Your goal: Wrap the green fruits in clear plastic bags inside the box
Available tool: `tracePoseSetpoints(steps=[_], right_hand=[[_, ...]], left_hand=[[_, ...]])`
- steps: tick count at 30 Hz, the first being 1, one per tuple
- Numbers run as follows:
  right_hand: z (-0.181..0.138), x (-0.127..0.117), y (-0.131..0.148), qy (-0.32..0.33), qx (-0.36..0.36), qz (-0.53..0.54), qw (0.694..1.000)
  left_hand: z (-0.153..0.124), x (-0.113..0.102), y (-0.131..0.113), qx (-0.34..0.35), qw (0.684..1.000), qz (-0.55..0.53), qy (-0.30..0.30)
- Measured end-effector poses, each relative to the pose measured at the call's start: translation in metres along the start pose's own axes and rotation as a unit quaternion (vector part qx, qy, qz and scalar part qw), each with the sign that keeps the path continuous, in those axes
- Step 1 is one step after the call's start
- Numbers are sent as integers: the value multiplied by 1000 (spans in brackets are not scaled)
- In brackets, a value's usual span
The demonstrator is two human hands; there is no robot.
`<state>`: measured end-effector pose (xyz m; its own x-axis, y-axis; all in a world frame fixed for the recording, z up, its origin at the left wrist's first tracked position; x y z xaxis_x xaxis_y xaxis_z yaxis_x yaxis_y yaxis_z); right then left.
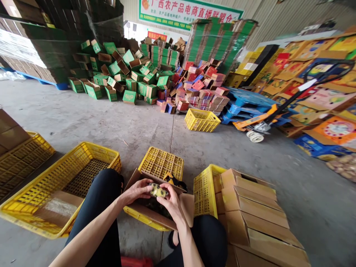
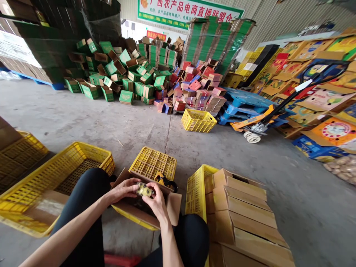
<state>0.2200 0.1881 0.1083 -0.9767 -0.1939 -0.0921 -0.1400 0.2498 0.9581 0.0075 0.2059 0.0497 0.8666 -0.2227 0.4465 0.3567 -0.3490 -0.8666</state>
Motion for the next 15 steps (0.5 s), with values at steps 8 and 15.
tracePoseSetpoints(steps=[8,15], right_hand=[[2,4,-4,19,8,54,998],[8,0,-18,11,24,71,997]], left_hand=[[1,-3,-3,43,999,0,0],[1,-2,-1,80,996,-10,28]])
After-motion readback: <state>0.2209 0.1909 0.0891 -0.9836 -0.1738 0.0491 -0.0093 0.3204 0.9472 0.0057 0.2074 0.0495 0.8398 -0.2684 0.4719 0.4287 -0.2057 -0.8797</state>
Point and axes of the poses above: each hand's wrist, its own z-axis towards the middle knuckle, its own x-axis out of the palm, y = z × x, the point moved 3 cm from there along z, towards the middle knuckle, and after that the axes turned 8 degrees about x, right-handed, at the moved point
